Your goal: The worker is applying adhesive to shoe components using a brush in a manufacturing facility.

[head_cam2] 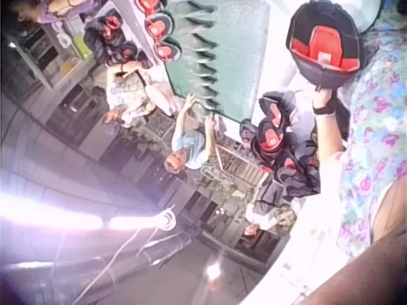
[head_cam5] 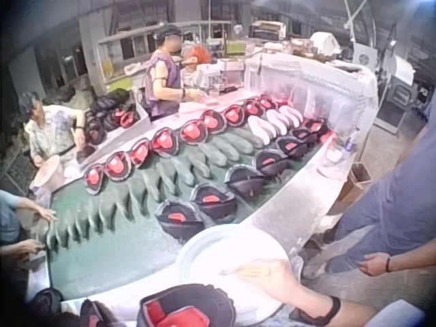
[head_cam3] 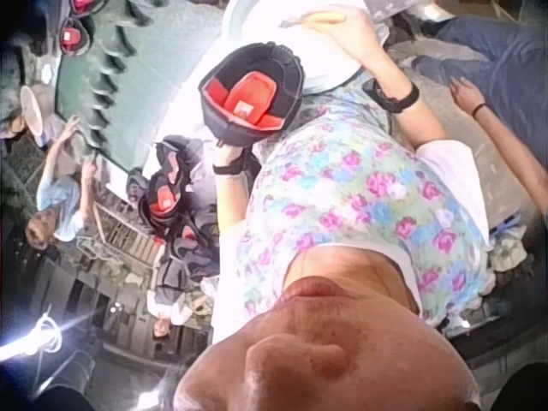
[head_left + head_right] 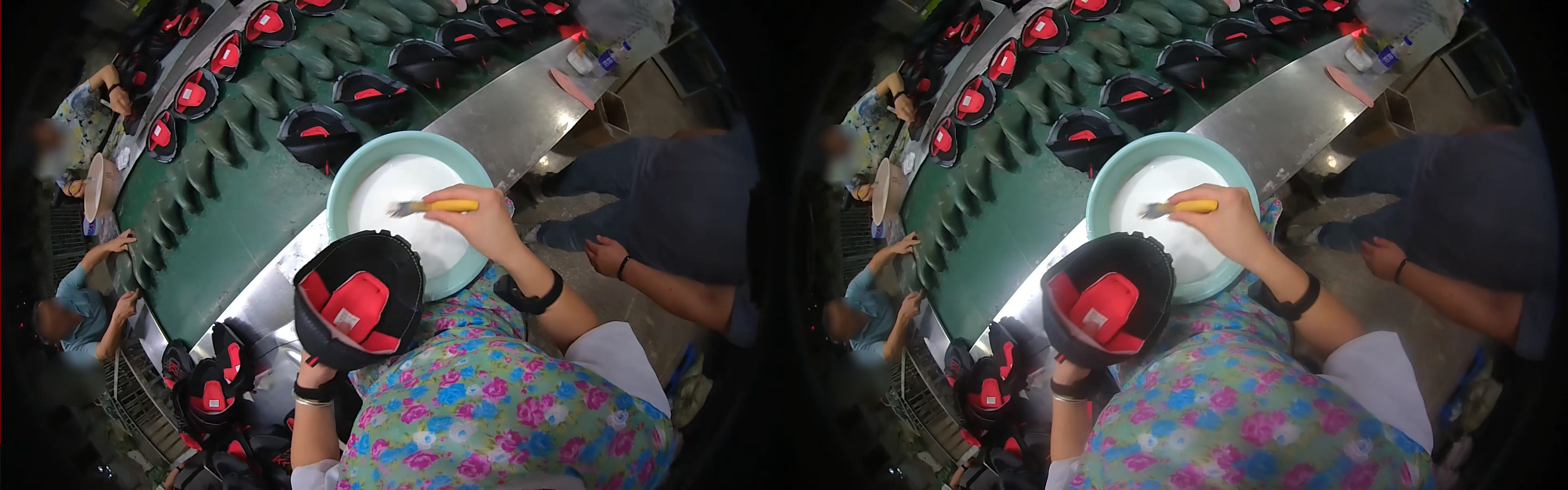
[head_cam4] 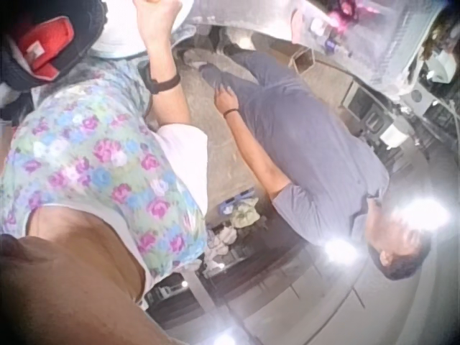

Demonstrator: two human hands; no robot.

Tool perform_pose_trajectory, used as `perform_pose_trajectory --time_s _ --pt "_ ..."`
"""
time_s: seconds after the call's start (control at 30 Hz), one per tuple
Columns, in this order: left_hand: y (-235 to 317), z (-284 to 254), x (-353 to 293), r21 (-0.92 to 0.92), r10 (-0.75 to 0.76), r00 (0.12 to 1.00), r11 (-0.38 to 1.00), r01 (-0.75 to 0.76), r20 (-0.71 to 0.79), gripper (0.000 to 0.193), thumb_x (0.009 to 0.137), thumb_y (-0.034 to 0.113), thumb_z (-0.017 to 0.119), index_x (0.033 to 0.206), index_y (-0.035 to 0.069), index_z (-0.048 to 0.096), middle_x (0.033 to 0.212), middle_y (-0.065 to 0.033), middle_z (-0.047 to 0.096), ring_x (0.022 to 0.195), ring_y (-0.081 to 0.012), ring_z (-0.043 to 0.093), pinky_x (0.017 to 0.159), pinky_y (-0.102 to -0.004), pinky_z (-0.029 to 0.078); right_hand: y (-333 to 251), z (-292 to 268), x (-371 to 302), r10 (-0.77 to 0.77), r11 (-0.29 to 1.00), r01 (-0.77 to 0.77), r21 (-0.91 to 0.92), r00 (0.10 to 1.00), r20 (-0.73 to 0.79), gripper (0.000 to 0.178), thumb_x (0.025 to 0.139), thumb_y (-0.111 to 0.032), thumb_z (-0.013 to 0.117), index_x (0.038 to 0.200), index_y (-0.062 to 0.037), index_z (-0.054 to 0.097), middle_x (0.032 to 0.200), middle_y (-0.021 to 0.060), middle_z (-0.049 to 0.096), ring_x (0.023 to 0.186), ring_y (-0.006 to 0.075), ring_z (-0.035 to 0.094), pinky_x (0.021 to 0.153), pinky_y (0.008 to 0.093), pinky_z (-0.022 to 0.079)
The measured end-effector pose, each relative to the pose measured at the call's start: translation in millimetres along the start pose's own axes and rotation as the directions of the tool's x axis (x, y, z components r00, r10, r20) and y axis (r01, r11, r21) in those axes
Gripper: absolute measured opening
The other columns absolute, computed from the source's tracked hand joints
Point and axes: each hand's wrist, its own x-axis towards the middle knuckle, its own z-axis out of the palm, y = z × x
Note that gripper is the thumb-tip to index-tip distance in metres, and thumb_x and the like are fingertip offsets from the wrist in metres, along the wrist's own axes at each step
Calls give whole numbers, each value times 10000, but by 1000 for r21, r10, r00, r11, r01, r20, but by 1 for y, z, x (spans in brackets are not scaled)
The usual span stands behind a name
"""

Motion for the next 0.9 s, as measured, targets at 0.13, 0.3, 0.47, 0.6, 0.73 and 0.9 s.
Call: perform_pose_trajectory --time_s 0.13,0.3,0.47,0.6,0.73,0.9 --pt "-1 15 18 -97 -6 1000 995 8 22 448 888 102 618 1286 -30 462 1177 -117 573 1048 -195 560 918 -347 434 -39 17 3 -170 957 105 271 958 231 219 744 -73 753 953 -26 711 909 92 704 792 169 661 715 268 506" --pt "5 23 24 -89 10 1000 996 -10 5 471 880 89 627 1299 -33 449 1210 -122 562 1075 -198 552 942 -342 425 -26 25 10 -43 999 41 32 996 79 202 746 -86 756 928 -11 710 883 98 701 741 176 664 670 260 510" --pt "5 20 29 120 158 982 982 -145 -107 496 873 76 637 1313 -36 437 1244 -127 551 1103 -201 544 966 -337 416 -7 21 -11 77 990 -78 -120 997 -14 197 753 -168 770 766 6 679 637 64 656 577 111 620 558 247 484" --pt "0 15 31 379 251 948 911 -162 -197 422 910 124 601 1274 -37 462 1170 -114 564 1035 -188 559 880 -322 446 -29 23 -29 178 978 -165 -125 978 107 264 762 -221 761 758 23 661 601 93 646 511 155 609 548 273 489" --pt "-2 4 30 263 205 957 953 -147 -208 443 902 111 614 1283 -52 455 1223 -129 552 1101 -208 538 959 -333 400 -65 19 -43 208 966 -239 99 945 253 232 755 -192 767 761 20 673 672 81 670 595 103 609 586 256 490" --pt "-2 -9 23 157 237 918 968 -196 -319 342 955 220 550 1197 -20 532 1000 -97 618 829 -162 608 668 -291 518 -71 20 -42 61 980 -133 148 910 411 198 744 -173 770 768 6 687 704 81 677 628 99 609 622 246 493"
